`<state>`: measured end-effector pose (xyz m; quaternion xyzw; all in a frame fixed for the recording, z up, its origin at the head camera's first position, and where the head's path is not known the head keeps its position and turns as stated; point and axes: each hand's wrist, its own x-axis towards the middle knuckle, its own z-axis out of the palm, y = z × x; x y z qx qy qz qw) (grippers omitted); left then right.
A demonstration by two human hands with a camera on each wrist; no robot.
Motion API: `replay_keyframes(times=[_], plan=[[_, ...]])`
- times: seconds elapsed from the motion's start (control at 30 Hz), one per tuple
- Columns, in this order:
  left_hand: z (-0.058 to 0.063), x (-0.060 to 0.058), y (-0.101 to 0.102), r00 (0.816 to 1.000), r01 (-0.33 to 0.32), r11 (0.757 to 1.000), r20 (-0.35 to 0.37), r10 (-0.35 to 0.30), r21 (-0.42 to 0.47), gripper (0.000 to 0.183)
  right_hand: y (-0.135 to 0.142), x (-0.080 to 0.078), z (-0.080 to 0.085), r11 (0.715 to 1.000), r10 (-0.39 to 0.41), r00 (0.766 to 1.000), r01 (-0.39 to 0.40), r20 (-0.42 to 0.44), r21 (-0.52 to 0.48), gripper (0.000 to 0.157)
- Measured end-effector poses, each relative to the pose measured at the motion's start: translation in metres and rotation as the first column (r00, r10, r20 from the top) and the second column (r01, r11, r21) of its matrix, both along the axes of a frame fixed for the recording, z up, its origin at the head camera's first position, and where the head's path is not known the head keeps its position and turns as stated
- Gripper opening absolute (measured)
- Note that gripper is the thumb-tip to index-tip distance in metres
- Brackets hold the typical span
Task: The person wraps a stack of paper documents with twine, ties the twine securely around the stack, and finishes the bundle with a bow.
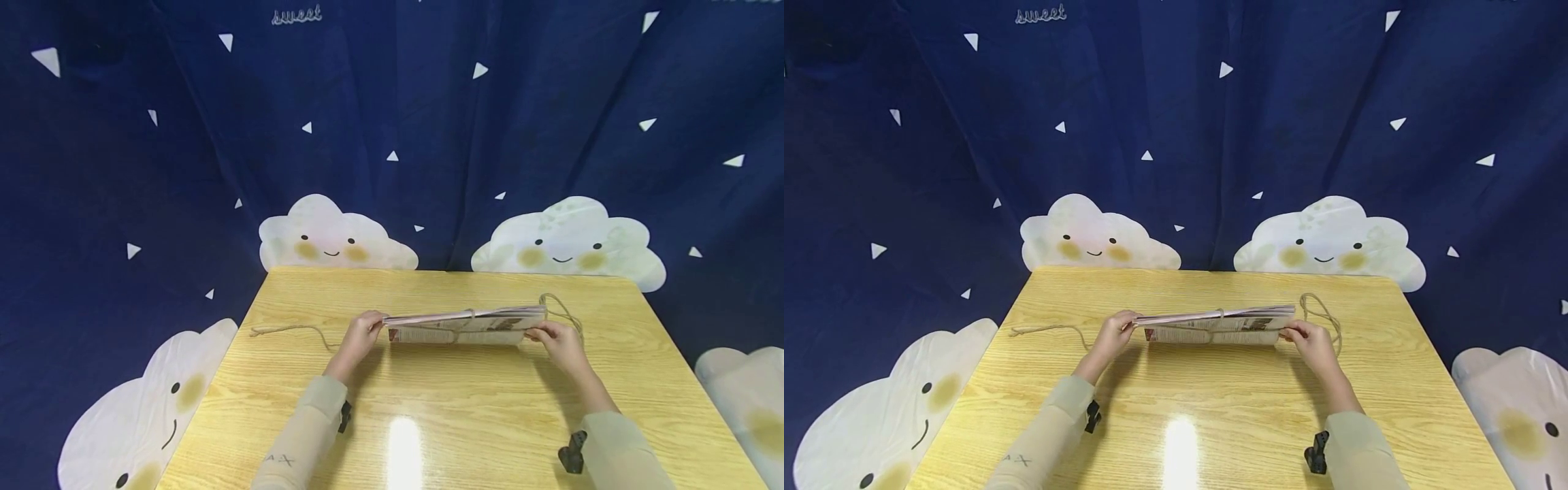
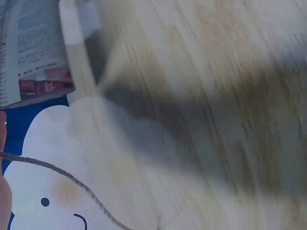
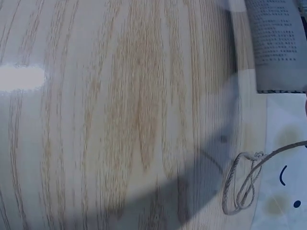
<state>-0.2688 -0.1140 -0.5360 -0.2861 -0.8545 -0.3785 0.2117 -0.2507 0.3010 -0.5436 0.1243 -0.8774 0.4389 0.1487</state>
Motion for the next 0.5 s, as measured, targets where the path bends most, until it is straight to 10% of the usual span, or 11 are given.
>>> replay_keyframes(times=[0.17, 0.5], plan=[[-0.007, 0.001, -0.002, 0.989, 0.003, 0.999, -0.150, -0.010, -0.045, 0.017, -0.002, 0.001, -0.002, 0.998, -0.039, 0.996, 0.044, -0.086, 0.052, 0.019], [-0.034, 0.012, -0.004, 0.980, -0.002, 0.987, -0.196, -0.031, -0.162, 0.030, -0.004, 0.008, -0.024, 0.988, -0.007, 0.988, 0.030, -0.153, 0.152, 0.017]])
